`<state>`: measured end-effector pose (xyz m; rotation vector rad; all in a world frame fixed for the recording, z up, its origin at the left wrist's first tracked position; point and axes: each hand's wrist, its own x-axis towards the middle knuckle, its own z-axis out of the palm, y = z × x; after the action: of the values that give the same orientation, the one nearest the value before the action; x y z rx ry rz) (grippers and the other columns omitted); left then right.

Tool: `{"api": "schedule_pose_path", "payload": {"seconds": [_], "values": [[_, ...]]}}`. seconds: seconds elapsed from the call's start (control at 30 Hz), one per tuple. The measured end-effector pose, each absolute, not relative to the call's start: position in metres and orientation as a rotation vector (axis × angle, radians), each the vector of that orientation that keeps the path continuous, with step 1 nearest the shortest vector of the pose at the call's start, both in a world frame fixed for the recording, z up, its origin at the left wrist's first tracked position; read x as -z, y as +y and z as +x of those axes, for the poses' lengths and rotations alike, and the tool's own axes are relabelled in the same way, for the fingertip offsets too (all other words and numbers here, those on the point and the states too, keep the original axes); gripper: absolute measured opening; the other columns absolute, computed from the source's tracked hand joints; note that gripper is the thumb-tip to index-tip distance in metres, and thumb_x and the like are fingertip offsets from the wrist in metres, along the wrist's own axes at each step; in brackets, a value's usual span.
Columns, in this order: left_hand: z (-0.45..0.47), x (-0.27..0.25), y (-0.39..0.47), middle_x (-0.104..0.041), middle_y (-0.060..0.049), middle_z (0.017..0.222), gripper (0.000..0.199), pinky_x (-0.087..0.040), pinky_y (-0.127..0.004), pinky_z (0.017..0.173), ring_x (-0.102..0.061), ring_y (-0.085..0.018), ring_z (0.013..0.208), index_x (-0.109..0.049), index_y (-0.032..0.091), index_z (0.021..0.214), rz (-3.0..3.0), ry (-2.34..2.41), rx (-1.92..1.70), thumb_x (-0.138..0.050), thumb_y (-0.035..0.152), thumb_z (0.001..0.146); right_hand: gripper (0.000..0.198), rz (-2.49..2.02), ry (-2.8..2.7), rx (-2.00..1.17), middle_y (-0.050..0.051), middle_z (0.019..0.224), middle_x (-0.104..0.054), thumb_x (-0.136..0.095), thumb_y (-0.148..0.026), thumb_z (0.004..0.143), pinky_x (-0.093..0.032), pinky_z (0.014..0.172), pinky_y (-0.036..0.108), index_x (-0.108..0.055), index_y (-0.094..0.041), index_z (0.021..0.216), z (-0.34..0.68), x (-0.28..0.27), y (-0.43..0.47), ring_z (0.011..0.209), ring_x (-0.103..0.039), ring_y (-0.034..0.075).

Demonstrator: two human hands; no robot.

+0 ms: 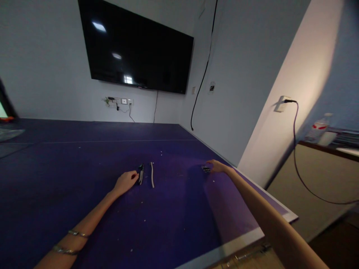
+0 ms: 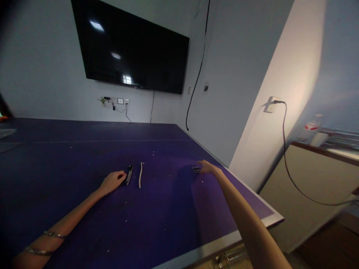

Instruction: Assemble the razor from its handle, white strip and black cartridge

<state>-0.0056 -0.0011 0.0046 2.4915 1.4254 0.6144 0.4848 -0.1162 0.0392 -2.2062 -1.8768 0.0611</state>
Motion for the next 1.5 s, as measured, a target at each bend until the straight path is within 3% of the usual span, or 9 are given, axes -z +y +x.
{"api": "schedule_pose_path", "payload": {"seconds": [0.13, 0.6, 0.87, 1.5], "values": [[-0.005, -0.005, -0.002, -0.062, -0.001, 0.071, 0.031, -0.028, -0.021, 0.056, -0.054, -0.013, 0.064, -0.056, 0.019, 0.067, 2.498, 1.464, -0.591, -0.037, 0.037, 0.083, 0.077, -2.176, -1.961, -0.165, 0.012, 0.127, -0.053, -0.061, -0.009, 0.051, -0.041, 0.09, 0.028, -0.049, -0.014, 0.127, 0.482, -0.038, -0.112, 0.11, -0.054, 0.022], [-0.004, -0.008, -0.007, -0.063, -0.002, 0.073, 0.031, -0.028, -0.023, 0.055, -0.055, -0.014, 0.066, -0.057, 0.019, 0.07, 2.529, 1.466, -0.573, -0.036, 0.037, 0.084, 0.08, -2.208, -1.989, -0.284, 0.009, 0.113, -0.063, -0.058, -0.006, 0.057, -0.044, 0.081, 0.023, -0.039, -0.018, 0.134, 0.476, -0.038, -0.111, 0.097, -0.06, 0.019], [-0.002, -0.005, -0.007, -0.063, -0.002, 0.072, 0.03, -0.029, -0.023, 0.055, -0.056, -0.014, 0.066, -0.059, 0.019, 0.071, 2.554, 1.467, -0.603, -0.037, 0.034, 0.084, 0.071, -2.019, -1.985, -0.322, 0.013, 0.108, -0.063, -0.061, -0.009, 0.059, -0.045, 0.08, 0.028, -0.043, -0.012, 0.127, 0.455, -0.038, -0.092, 0.096, -0.06, 0.022], [-0.001, -0.004, -0.013, -0.064, -0.003, 0.075, 0.028, -0.034, -0.022, 0.058, -0.057, -0.014, 0.069, -0.063, 0.018, 0.074, 2.514, 1.519, -0.618, -0.04, 0.031, 0.083, 0.07, -1.573, -2.256, -0.571, 0.011, 0.108, -0.062, -0.062, -0.012, 0.057, -0.043, 0.08, 0.029, -0.044, -0.015, 0.124, 0.277, -0.028, -0.02, 0.094, -0.059, 0.02]]}}
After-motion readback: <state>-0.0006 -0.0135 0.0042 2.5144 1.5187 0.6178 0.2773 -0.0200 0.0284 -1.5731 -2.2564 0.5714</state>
